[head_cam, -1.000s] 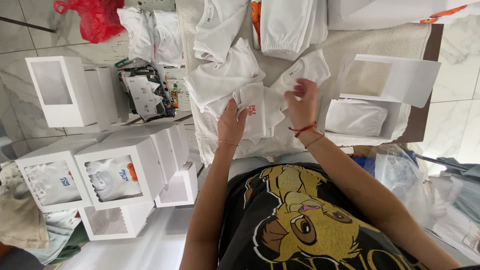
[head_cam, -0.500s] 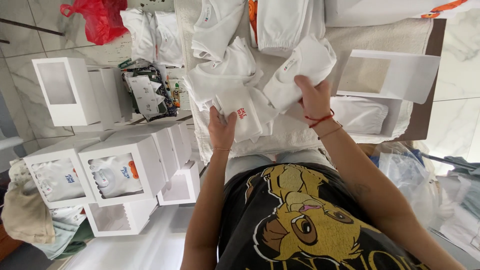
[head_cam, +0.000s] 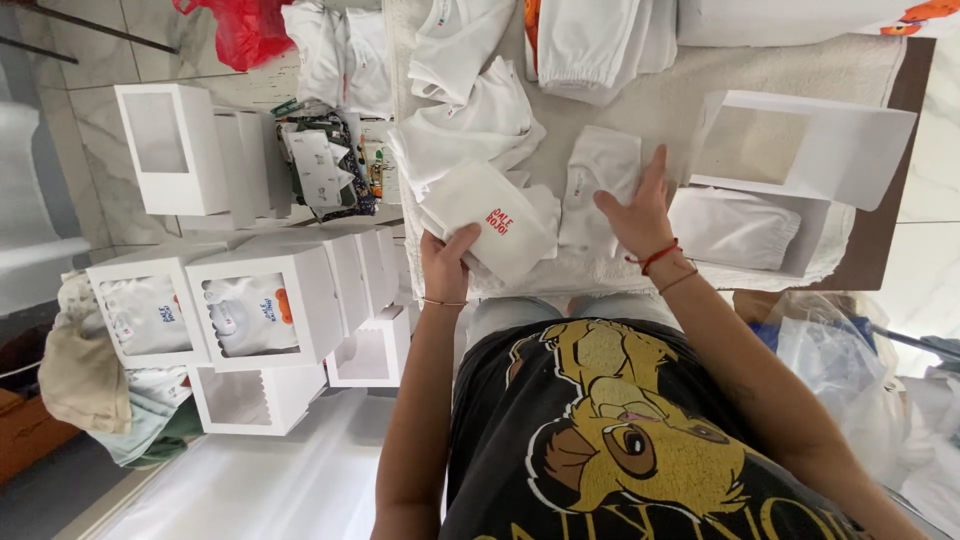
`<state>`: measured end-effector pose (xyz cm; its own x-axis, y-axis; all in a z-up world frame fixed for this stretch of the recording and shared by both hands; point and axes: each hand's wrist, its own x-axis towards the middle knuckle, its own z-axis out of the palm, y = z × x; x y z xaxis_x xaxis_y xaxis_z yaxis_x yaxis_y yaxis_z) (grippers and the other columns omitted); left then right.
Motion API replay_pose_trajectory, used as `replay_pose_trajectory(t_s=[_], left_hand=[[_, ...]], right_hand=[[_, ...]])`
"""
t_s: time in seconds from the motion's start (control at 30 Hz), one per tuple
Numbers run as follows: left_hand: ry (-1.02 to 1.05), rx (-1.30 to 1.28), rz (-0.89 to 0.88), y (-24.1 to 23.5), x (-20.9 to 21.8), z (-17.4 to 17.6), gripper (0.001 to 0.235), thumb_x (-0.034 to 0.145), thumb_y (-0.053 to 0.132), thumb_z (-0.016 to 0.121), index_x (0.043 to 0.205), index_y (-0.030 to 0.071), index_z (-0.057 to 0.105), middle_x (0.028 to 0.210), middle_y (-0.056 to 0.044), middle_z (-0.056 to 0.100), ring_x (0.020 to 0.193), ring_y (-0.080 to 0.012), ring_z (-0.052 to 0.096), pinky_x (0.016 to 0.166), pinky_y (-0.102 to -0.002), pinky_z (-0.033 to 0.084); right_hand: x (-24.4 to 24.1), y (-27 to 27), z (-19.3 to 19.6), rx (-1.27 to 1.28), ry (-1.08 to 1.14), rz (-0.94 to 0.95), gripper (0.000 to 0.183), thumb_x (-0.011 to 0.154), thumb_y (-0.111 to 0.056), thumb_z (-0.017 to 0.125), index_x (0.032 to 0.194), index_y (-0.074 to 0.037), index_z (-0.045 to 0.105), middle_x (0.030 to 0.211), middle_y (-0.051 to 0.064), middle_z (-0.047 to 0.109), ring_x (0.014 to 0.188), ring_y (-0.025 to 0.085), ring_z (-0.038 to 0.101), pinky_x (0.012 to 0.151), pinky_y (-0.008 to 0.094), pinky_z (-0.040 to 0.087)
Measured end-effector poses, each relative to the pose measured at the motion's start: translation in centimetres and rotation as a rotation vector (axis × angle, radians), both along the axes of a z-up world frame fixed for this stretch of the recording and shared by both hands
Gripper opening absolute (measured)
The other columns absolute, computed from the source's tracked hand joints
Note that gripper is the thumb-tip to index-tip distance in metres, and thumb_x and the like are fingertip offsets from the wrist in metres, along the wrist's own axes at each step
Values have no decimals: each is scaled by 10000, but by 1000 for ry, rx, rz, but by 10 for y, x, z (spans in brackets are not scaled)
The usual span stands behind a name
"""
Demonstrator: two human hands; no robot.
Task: The person folds white baby garments, including onesies and socks, and places them into white boxes with clear windows. The person handles each item individually, folds it, and arranges it inside the packaging.
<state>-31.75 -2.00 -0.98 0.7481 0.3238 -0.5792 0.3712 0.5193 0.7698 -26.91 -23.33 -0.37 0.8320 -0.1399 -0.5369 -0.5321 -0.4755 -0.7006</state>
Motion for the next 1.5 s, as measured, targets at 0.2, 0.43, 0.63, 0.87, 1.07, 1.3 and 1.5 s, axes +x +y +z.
replay_pose_trajectory(t_s=[0.2, 0.43, 0.63, 0.87, 1.07, 1.3, 1.5], left_hand=[[-100, 44, -163, -16, -14, 14, 391, 748, 88, 678, 1090, 50, 491, 939, -83, 623, 813, -139, 606, 721, -306, 527], [-114, -129, -185, -13, -17, 2, 229, 832, 186, 562, 1018, 69, 497, 697, -34, 577, 534, -169, 631, 448, -259, 550], [-34, -58, -182, -11, -21, -29, 107, 844, 168, 551, 832, 67, 585, 572, -22, 541, 428, -106, 559, 356, -190, 478], [11, -344, 95, -6, -1, 40, 226, 834, 273, 564, 963, 88, 553, 817, -118, 633, 707, -231, 641, 615, -345, 545], [97, -320, 139, 5, 0, 59, 546, 815, 300, 553, 1248, 73, 309, 1133, -200, 436, 1001, -323, 502, 824, -447, 453], [-228, 0, -91, -14, -16, -17, 390, 755, 99, 680, 1095, 100, 489, 980, -40, 597, 888, -100, 540, 806, -303, 452], [-218, -163, -49, -3, -16, -9, 347, 746, -11, 478, 1079, 85, 469, 844, -22, 597, 647, -88, 599, 506, -167, 471]], right_hand=[[-25, 56, 45, 622, -194, 156, 534, 775, -179, 650, 1215, -6, 402, 1217, 193, 430, 1171, 369, 372, 898, 479, 379], [-28, 65, 40, 485, -181, 346, 799, 681, -223, 759, 1312, -61, 297, 1247, 191, 357, 1128, 423, 387, 855, 506, 401], [-23, 55, 15, 647, 103, 201, 749, 640, -180, 777, 1264, -119, 366, 1119, 98, 492, 1042, 245, 491, 835, 410, 455], [-8, 51, 3, 633, 212, -177, 325, 710, -135, 710, 998, -67, 573, 855, 66, 638, 698, 157, 613, 620, 331, 515], [-17, 12, -102, 682, 174, -129, 351, 822, -222, 630, 1113, -56, 526, 1003, 82, 601, 870, 185, 574, 774, 357, 473], [-19, 77, 4, 647, 156, 318, 544, 922, -413, 363, 1315, -39, 314, 1335, 177, 307, 1215, 341, 284, 944, 482, 310], [-1, 83, 53, 566, 69, 435, 408, 876, -305, 491, 1236, -117, 454, 1340, 117, 319, 1237, 276, 288, 928, 434, 353]])
